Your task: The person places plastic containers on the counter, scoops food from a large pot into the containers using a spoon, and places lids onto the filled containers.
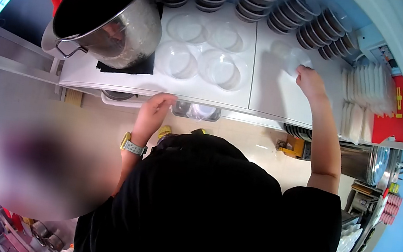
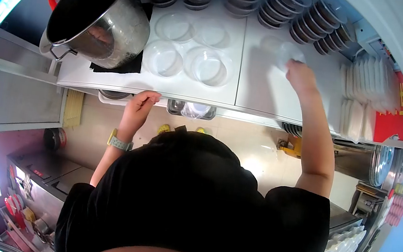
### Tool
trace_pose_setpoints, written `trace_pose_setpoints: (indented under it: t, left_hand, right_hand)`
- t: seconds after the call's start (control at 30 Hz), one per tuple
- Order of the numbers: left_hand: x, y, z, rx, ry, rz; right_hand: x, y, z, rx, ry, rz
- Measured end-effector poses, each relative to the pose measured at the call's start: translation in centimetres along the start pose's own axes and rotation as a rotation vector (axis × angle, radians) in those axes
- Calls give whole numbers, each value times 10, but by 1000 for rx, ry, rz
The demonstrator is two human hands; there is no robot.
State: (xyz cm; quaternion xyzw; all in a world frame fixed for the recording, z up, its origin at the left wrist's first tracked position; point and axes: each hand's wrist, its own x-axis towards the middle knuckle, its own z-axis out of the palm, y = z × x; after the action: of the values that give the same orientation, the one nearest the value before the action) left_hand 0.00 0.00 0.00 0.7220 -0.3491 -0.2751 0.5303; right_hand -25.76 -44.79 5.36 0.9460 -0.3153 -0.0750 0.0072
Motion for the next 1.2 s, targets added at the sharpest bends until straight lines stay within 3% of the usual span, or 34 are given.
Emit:
trace_pose_setpoints:
  t: [0.1,0.3,0.5,0.57,0.8,0.87,1.07,1.2]
  left_hand:
    - [3,4,-7,66,14,-10]
    - [0,-6,-4,10,50,1]
    - [3,-12,-4,-4,52,18]
    - [3,-14,-4,-2,47,20]
    - [1,-12,-8,25,45,17]
    - [0,-17,-7,-3,54,14]
    - [-2,-4,-5,64,25,-10]
    - [-6,-12,-6,51,21,-13]
  right_hand:
    - [3,2,9,47,185,14]
    - [3,25,16,71,97,-121]
    - [0,4,6,-82,138,49]
    - [0,12,12,-44,374,4]
    - [-13,-13,-15,78,479,77]
    - [-12,-38,-21,250,675,-88]
    - [20,-75,21,289,394,-231]
    - [19,-78,25,301,431,-270]
